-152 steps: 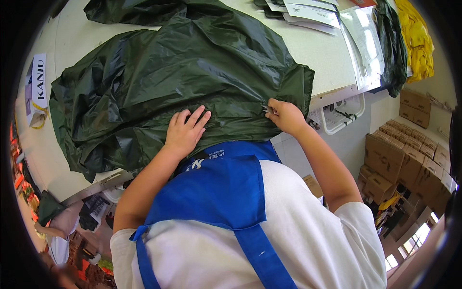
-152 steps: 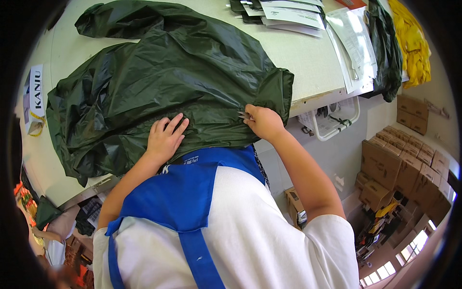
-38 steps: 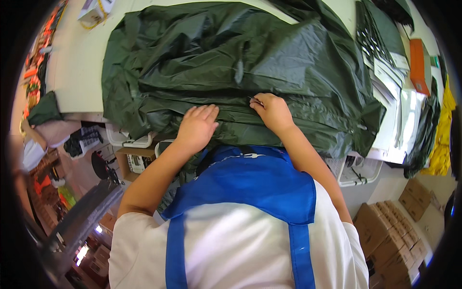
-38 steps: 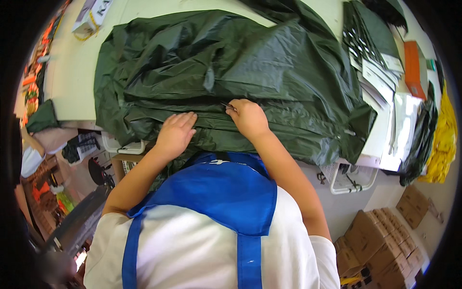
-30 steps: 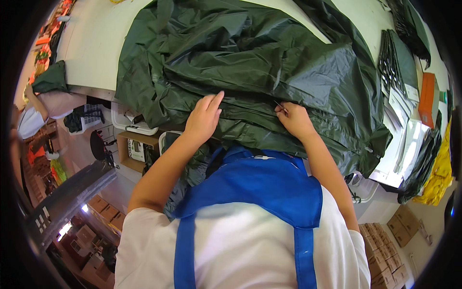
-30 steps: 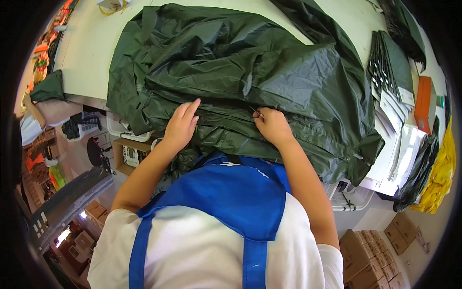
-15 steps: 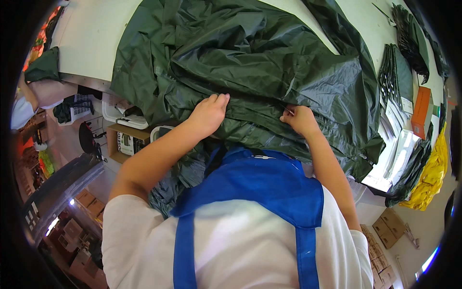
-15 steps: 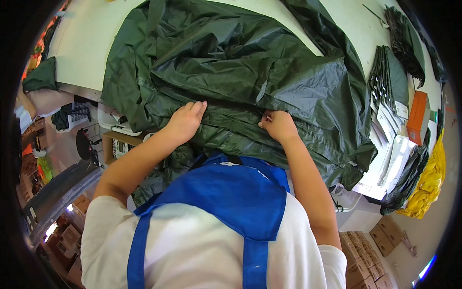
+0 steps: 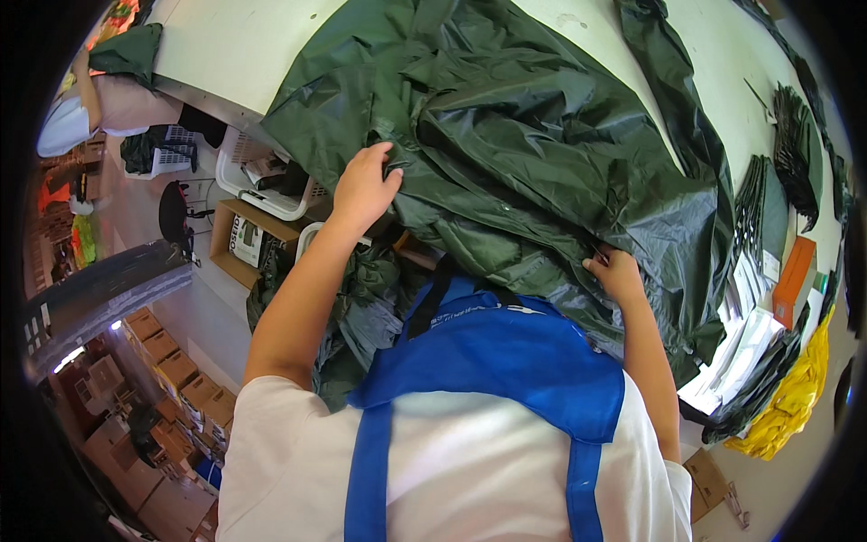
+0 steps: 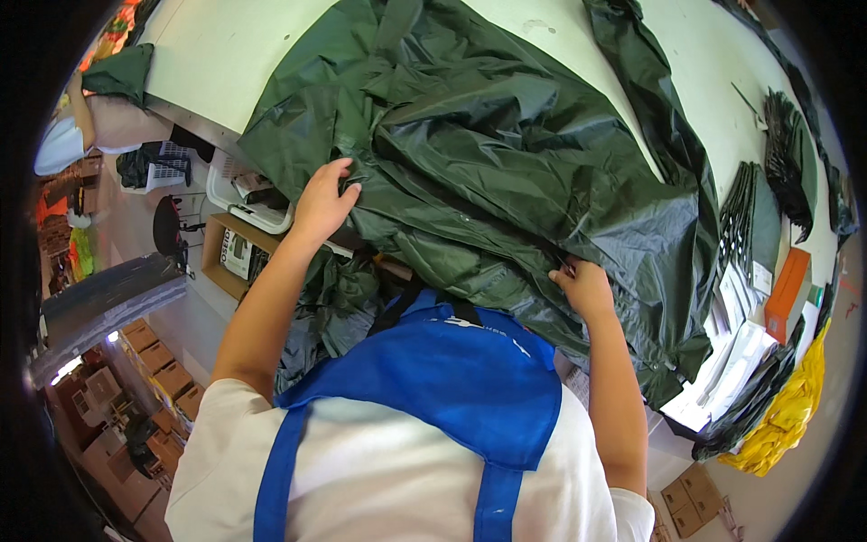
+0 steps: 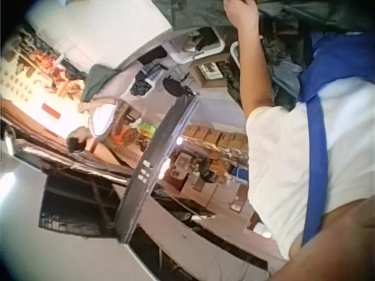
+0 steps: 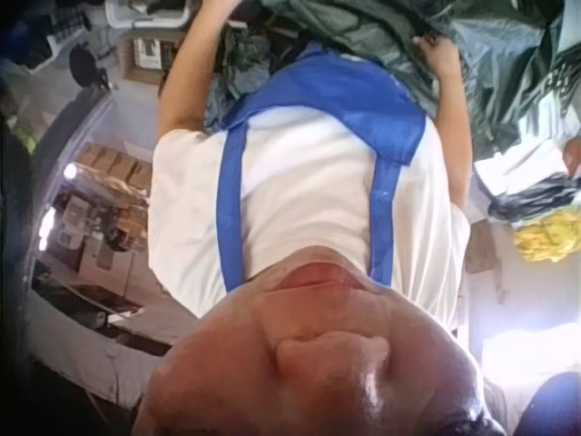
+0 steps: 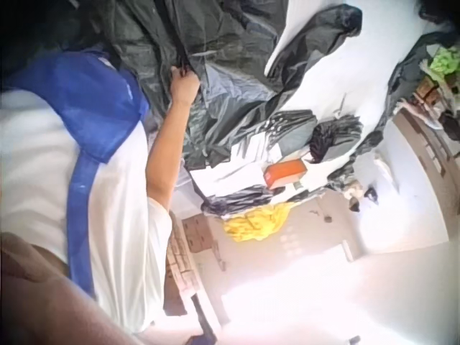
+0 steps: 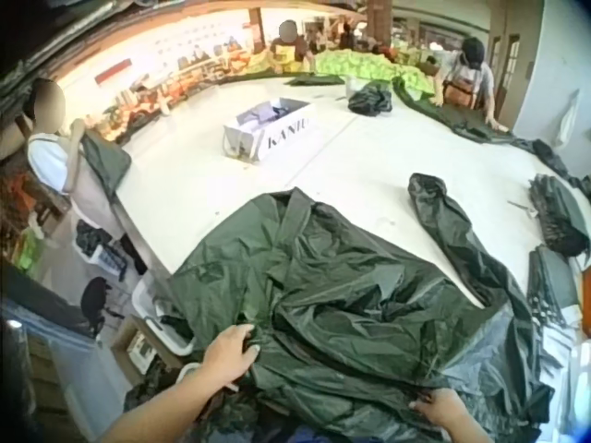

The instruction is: The person folds a dark green jacket on a white table, aligning edges and smoothing the fabric. The person then places the folded jacket into a dark green plastic bag and seals it. The person repeats the process with another jacket.

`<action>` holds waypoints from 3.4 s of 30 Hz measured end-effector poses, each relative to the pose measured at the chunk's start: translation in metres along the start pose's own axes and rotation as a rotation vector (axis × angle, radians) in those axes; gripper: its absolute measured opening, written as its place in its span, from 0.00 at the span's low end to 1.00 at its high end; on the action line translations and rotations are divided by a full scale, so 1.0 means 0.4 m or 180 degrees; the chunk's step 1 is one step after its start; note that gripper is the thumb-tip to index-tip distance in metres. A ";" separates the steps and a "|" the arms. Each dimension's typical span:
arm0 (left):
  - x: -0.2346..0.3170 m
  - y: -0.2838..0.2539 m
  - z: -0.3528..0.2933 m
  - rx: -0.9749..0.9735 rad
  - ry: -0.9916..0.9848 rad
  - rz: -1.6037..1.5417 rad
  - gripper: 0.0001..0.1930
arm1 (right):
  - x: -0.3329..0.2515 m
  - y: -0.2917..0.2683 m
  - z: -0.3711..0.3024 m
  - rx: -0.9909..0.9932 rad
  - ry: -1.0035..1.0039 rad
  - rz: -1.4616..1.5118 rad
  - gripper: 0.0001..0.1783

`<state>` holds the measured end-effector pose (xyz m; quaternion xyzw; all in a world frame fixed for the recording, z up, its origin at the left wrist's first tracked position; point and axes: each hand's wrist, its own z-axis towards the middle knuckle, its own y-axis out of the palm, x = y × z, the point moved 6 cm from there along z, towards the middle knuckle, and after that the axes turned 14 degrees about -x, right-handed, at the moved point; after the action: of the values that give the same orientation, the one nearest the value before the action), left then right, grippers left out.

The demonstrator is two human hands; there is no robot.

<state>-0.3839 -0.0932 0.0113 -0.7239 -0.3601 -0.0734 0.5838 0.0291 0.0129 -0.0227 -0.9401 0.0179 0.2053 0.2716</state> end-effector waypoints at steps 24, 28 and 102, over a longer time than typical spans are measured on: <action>-0.005 -0.071 -0.051 -0.1941 -0.0407 -0.3275 0.11 | -0.826 -0.148 0.082 -0.0090 -0.3754 -0.1044 0.11; -0.005 -0.094 -0.065 -0.2552 -0.0390 -0.2455 0.12 | -0.798 -0.194 -0.024 -0.0119 -0.3880 -0.0950 0.14; 0.429 -0.282 -0.127 -0.0723 0.1134 -0.2173 0.10 | -0.723 -0.257 -0.248 0.0094 -0.3321 -0.0335 0.12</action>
<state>-0.3112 -0.0572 0.2068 -0.5985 -0.4627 -0.4269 0.4955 -0.1833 0.0266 0.2195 -0.7085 -0.1640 0.6320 0.2677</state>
